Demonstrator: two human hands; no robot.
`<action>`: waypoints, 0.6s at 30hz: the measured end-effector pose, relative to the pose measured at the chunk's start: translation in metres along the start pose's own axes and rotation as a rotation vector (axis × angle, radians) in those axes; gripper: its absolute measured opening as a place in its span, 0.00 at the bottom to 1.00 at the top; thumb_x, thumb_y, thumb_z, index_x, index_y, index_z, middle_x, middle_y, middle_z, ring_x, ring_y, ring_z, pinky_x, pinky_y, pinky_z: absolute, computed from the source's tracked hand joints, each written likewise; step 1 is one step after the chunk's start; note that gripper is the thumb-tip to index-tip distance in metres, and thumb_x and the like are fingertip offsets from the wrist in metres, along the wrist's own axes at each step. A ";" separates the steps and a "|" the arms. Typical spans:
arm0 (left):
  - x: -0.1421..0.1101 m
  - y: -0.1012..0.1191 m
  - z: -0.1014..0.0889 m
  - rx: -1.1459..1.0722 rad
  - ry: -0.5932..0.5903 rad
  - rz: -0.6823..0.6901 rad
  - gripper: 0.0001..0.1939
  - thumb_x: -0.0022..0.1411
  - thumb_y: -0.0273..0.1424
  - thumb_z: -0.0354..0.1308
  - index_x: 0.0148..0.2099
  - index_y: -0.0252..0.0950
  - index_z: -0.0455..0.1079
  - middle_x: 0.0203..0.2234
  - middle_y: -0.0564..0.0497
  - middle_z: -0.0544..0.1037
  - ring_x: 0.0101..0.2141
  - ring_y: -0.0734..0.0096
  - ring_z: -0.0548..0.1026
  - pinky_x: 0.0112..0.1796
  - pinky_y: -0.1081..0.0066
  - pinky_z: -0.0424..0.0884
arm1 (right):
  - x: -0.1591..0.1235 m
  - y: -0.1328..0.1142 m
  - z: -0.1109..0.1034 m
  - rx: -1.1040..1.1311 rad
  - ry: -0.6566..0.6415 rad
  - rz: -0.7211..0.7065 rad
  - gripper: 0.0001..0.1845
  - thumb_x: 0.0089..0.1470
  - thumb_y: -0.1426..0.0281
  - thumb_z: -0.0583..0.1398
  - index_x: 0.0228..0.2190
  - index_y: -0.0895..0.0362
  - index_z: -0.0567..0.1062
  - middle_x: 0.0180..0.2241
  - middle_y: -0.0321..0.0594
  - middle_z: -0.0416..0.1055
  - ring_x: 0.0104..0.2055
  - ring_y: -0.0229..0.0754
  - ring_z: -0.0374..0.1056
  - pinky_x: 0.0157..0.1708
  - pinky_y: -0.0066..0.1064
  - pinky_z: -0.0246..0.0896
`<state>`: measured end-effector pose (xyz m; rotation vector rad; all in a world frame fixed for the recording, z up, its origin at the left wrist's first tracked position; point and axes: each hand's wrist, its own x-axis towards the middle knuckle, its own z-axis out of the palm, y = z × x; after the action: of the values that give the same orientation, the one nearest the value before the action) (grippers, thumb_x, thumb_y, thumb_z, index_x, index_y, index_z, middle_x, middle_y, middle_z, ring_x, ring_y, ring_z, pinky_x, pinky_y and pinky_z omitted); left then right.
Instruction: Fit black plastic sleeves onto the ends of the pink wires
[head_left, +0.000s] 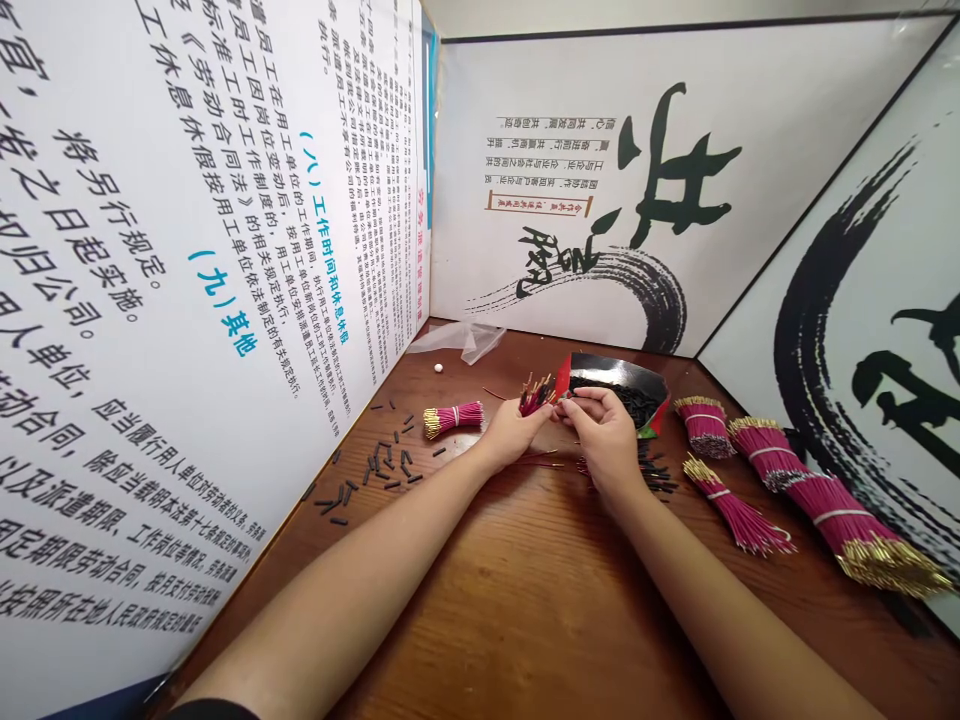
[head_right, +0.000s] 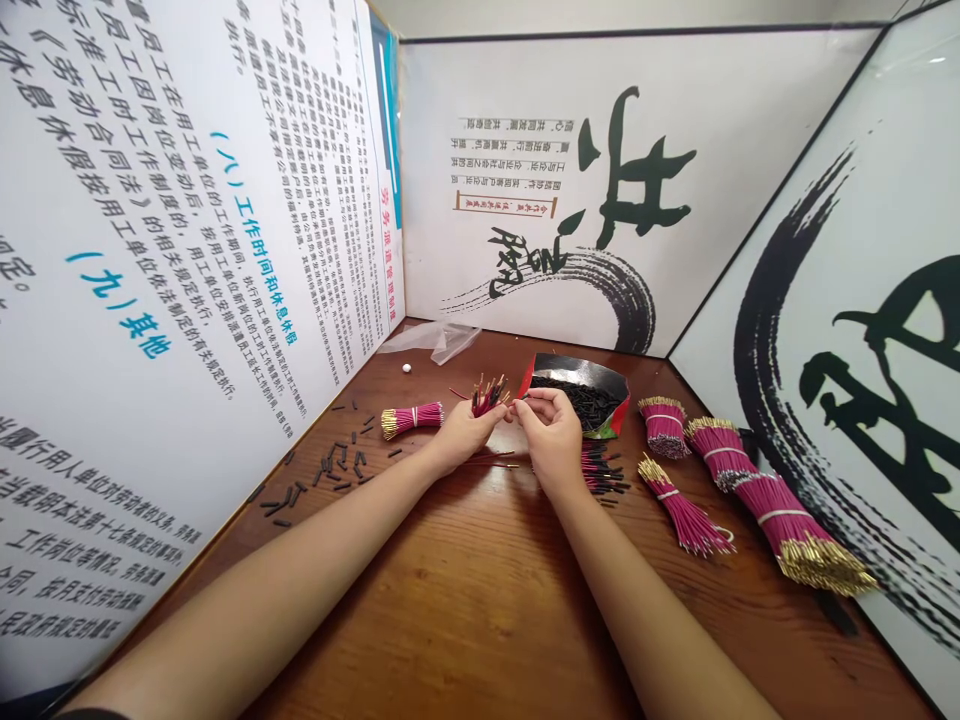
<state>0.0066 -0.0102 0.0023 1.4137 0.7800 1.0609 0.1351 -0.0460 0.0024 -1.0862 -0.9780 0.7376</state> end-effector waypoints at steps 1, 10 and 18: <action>0.000 0.000 0.000 0.003 -0.005 0.009 0.10 0.60 0.32 0.58 0.30 0.31 0.73 0.21 0.52 0.72 0.29 0.71 0.70 0.35 0.72 0.65 | 0.000 0.000 0.000 0.001 0.004 -0.005 0.22 0.42 0.58 0.70 0.35 0.55 0.69 0.31 0.39 0.78 0.35 0.43 0.76 0.42 0.39 0.71; -0.001 0.003 0.001 -0.018 -0.011 -0.008 0.14 0.56 0.39 0.62 0.28 0.32 0.72 0.16 0.56 0.65 0.27 0.72 0.66 0.33 0.73 0.63 | -0.005 0.003 0.003 -0.007 0.007 -0.050 0.21 0.41 0.59 0.70 0.33 0.55 0.69 0.30 0.38 0.77 0.33 0.43 0.75 0.42 0.41 0.70; 0.000 0.001 -0.001 -0.088 -0.027 -0.131 0.13 0.58 0.38 0.58 0.31 0.33 0.70 0.11 0.62 0.54 0.15 0.81 0.52 0.20 0.76 0.50 | 0.003 -0.006 -0.005 -0.191 -0.018 -0.110 0.16 0.49 0.60 0.63 0.38 0.55 0.70 0.34 0.41 0.76 0.37 0.44 0.73 0.43 0.40 0.67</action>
<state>0.0054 -0.0101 0.0035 1.2829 0.7862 0.9620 0.1407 -0.0469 0.0081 -1.1824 -1.1322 0.5737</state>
